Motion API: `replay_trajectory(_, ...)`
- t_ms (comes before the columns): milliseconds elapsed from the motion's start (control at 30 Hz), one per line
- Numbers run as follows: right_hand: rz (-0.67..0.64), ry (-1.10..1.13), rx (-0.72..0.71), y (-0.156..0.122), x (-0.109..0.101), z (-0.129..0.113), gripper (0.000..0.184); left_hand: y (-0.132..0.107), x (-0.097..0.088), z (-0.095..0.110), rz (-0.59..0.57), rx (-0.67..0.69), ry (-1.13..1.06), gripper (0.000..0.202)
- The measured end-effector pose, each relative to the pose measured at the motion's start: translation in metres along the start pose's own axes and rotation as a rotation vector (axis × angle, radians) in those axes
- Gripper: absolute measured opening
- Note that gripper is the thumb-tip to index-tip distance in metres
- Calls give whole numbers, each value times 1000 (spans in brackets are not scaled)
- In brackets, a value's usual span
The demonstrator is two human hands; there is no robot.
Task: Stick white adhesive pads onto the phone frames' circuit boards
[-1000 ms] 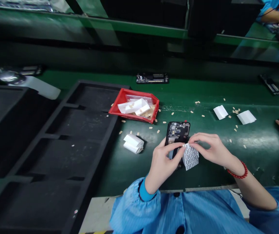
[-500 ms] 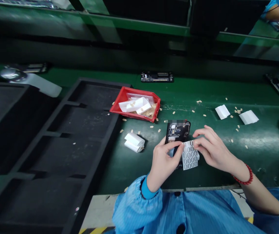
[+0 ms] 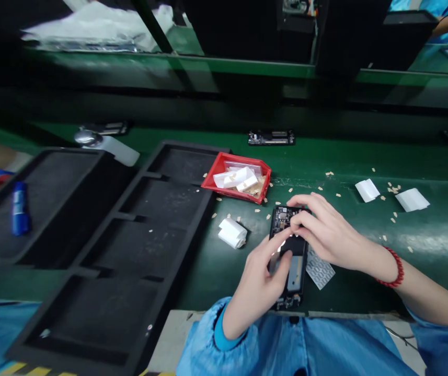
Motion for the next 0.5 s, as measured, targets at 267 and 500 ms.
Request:
replay_trajectory(267,299,375,357,-2,-1,1,3,-6,0,6,30,36,-115,56)
replay_trajectory(500,198,590,383,1,7,-3,12,-6,4,8,19,-19,-185,56)
Point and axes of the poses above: each hand's wrist, its own y-axis towards the middle knuckle, its own x-axis out of the palm, z = x × y, the point moved 3 cm from there along y, towards the middle knuckle, and after that the axes turned 4 degrees about x, right-handed, at the moved point
